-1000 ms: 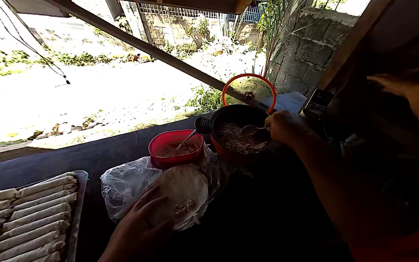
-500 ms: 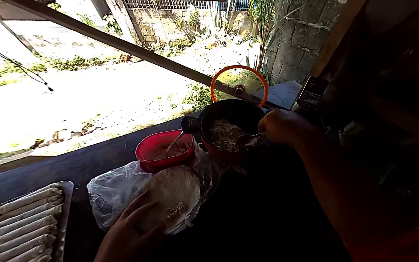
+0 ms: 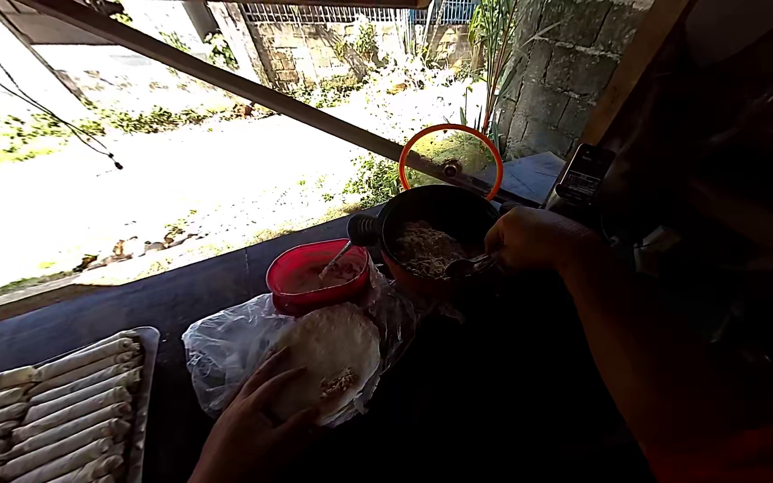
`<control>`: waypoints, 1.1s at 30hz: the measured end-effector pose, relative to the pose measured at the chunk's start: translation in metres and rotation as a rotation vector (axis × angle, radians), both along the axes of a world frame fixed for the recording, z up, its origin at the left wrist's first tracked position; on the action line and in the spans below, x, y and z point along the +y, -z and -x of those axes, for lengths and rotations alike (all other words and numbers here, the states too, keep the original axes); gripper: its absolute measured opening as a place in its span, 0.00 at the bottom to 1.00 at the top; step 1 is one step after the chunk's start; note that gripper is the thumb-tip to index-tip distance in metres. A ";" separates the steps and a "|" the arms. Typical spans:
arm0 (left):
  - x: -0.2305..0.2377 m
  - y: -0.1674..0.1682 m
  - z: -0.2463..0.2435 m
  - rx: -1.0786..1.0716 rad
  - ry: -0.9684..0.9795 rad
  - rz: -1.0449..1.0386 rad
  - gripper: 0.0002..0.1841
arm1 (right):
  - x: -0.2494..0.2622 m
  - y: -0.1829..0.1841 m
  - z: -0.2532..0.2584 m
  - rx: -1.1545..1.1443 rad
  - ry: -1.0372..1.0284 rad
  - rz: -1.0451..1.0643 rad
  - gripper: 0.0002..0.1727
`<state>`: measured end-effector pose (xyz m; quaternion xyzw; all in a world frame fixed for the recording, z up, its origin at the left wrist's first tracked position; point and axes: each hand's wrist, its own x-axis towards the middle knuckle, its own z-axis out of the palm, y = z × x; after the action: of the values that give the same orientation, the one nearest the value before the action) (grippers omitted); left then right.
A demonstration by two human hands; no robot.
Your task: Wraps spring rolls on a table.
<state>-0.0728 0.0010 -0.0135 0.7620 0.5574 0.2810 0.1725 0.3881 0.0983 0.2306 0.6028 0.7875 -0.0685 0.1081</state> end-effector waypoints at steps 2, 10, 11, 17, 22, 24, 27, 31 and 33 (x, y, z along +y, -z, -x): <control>0.000 -0.001 -0.001 -0.004 0.004 0.002 0.37 | 0.002 0.001 -0.005 0.031 -0.017 -0.026 0.08; 0.000 0.000 0.000 -0.003 0.005 -0.002 0.37 | 0.009 0.001 -0.010 0.150 -0.056 -0.017 0.10; 0.000 0.001 0.001 -0.002 0.002 -0.001 0.37 | 0.010 0.003 -0.011 0.181 -0.068 -0.023 0.09; 0.000 0.003 0.002 0.012 0.000 0.004 0.36 | 0.016 0.026 -0.015 0.390 -0.140 -0.104 0.08; 0.001 0.005 0.004 0.019 -0.008 -0.001 0.36 | 0.025 0.041 -0.020 0.439 -0.111 -0.111 0.08; 0.003 0.000 -0.002 0.017 -0.003 0.002 0.37 | 0.024 0.033 -0.024 0.438 -0.096 -0.103 0.09; -0.002 -0.009 -0.005 0.026 0.007 0.040 0.39 | 0.015 0.022 -0.018 0.432 -0.138 -0.152 0.10; 0.002 -0.010 -0.004 0.050 -0.005 0.074 0.39 | -0.011 0.019 0.027 0.458 -0.276 -0.256 0.07; 0.001 -0.010 -0.005 0.053 -0.013 0.090 0.39 | -0.023 0.036 0.059 0.427 -0.374 -0.251 0.08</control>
<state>-0.0673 0.0023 -0.0039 0.7570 0.5787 0.2365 0.1901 0.3287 0.0749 0.1941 0.4280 0.8921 -0.0745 -0.1245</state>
